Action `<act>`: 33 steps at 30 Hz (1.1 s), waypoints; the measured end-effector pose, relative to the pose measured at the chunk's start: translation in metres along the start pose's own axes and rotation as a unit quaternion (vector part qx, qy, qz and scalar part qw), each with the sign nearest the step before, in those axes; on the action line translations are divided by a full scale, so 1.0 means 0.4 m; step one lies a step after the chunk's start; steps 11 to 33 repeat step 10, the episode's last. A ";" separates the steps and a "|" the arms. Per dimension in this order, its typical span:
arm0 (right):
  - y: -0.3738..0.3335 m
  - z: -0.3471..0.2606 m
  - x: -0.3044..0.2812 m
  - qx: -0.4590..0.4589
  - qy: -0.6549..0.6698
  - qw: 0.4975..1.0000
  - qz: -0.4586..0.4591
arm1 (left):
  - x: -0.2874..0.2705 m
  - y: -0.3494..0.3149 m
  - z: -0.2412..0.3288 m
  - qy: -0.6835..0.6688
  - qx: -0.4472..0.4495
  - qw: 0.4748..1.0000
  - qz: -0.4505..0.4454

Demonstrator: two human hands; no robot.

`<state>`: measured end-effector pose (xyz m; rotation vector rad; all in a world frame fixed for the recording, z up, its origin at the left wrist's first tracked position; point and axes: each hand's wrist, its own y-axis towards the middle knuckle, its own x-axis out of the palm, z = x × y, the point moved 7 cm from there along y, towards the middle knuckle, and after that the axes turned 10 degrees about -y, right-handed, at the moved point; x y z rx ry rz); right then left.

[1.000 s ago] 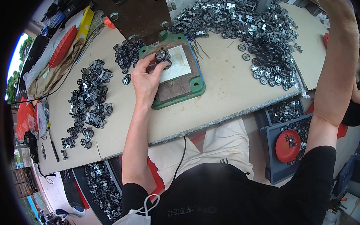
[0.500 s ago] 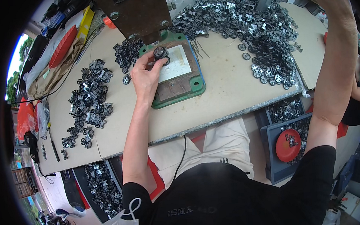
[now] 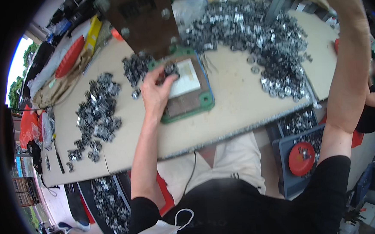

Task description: Assembling small metal and plastic components using a manual press at a workbench.

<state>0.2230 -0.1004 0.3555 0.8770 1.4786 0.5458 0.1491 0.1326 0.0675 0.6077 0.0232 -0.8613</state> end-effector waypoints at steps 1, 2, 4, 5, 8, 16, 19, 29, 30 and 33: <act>0.009 0.003 -0.003 0.008 -0.014 1.000 0.020 | -0.004 -0.007 -0.010 0.006 0.007 1.000 -0.001; 0.019 0.027 0.009 0.061 0.027 0.998 0.016 | -0.008 -0.017 -0.029 -0.007 0.006 1.000 -0.003; 0.058 0.062 0.014 0.129 0.072 0.989 0.026 | -0.008 -0.040 -0.055 -0.023 -0.026 0.999 0.006; 0.081 0.088 0.034 0.153 0.094 0.983 0.033 | -0.019 -0.051 -0.065 -0.011 -0.036 0.999 0.009; 0.181 0.109 -0.011 0.136 0.080 0.983 0.090 | -0.007 -0.059 -0.060 -0.009 -0.054 0.999 -0.003; 0.249 0.104 -0.022 0.123 -0.014 0.982 0.140 | -0.012 -0.057 -0.057 -0.006 -0.059 0.998 -0.003; 0.249 0.104 -0.022 0.123 -0.014 0.982 0.140 | -0.012 -0.057 -0.057 -0.006 -0.059 0.998 -0.003; 0.249 0.104 -0.022 0.123 -0.014 0.982 0.140 | -0.012 -0.057 -0.057 -0.006 -0.059 0.998 -0.003; 0.249 0.104 -0.022 0.123 -0.014 0.982 0.140 | -0.012 -0.057 -0.057 -0.006 -0.059 0.998 -0.003; 0.249 0.104 -0.022 0.123 -0.014 0.982 0.140 | -0.012 -0.057 -0.057 -0.006 -0.059 0.998 -0.003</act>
